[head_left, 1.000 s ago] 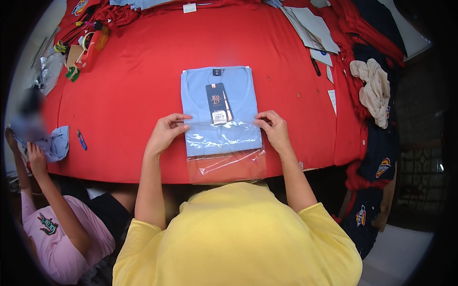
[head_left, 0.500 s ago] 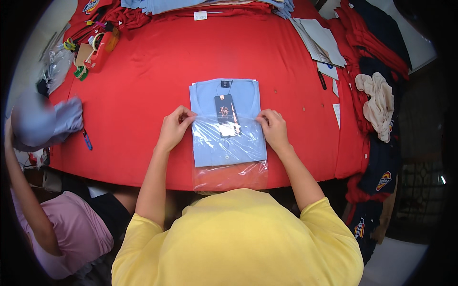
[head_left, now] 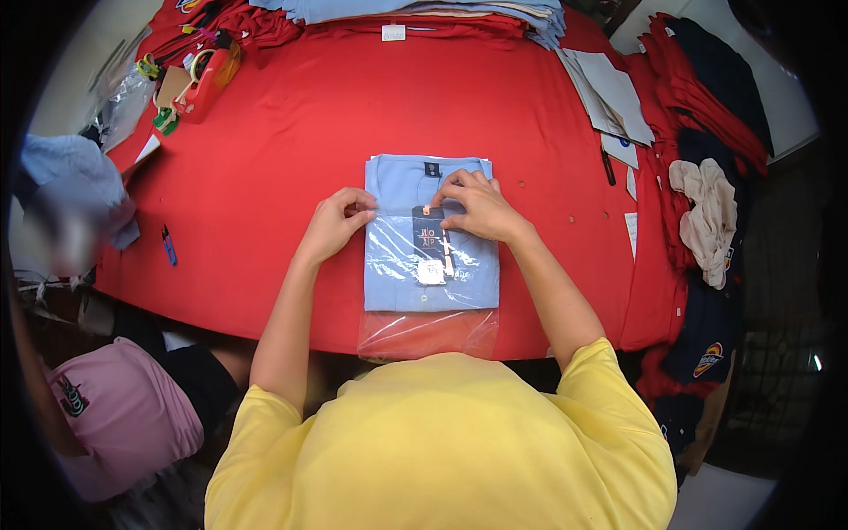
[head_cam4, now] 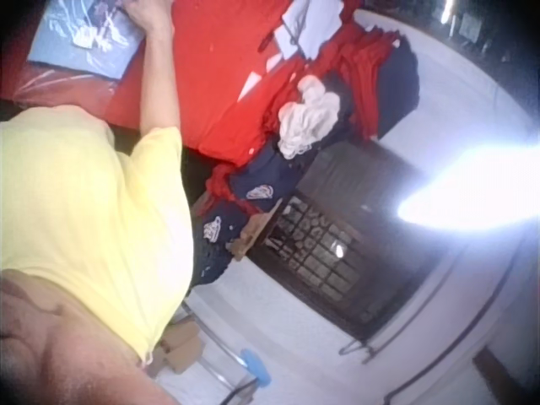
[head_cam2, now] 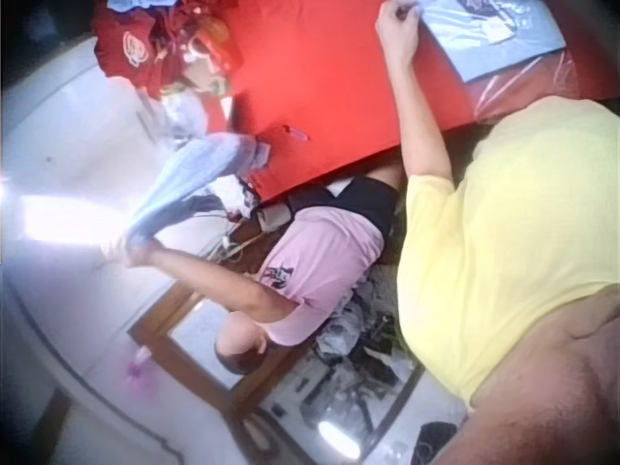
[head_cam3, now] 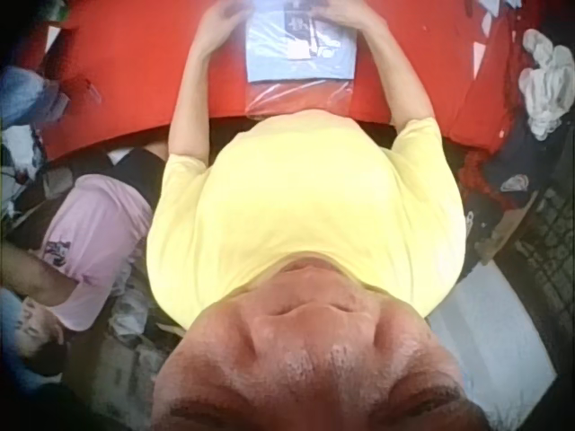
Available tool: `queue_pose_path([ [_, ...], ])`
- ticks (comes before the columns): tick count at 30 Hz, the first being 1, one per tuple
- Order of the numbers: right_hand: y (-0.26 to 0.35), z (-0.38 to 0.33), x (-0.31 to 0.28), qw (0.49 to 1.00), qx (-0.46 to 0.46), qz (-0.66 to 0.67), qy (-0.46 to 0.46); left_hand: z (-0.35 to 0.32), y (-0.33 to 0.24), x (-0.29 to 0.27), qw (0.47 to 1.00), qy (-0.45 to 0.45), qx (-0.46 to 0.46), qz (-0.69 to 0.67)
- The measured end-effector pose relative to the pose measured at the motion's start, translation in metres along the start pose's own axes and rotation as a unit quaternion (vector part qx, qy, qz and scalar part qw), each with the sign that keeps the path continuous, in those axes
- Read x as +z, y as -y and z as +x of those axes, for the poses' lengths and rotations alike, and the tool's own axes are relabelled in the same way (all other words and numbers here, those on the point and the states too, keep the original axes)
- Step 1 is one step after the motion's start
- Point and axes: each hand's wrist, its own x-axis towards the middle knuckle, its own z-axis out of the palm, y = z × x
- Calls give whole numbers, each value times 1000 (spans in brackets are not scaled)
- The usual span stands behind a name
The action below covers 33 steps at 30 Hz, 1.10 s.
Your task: The person places a folding board on a shirt, folds the sides and sleeves over it, removes the board, and then slides the folded shirt into a plastic bag and seals it.
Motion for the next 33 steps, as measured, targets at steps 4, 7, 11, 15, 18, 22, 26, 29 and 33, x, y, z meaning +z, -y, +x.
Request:
queue_pose_path([
  [4, -2, -16, -10, 996, -7, 37, -87, 0, -3, -7, 999, 36, -7, 14],
  [7, -16, -42, -20, 993, 90, 53, -62, 1, -6, -16, 996, 46, 29, 74],
  [11, -47, -40, -6, 995, 60, 54, -61, 19, -5, -20, 987, 70, 38, 137],
  [15, -60, -17, 6, 970, 27, 141, -199, 37, -6, -17, 989, 51, 9, 139],
  [18, -61, 7, -2, 965, 72, 129, -217, 57, -7, -12, 990, 5, -25, 142],
  [22, -72, 19, -8, 960, 30, 162, -227, 65, -4, -18, 987, 22, 56, 146],
  [26, -80, 29, -14, 955, 86, 214, -185, 73, -8, -24, 989, 55, 3, 139],
  [29, -98, 34, -29, 855, 160, 470, -149, 79, -13, -38, 992, 85, -82, -32],
  [33, -108, 40, -23, 855, 168, 482, -89, 93, 10, -49, 971, 80, -139, -176],
])
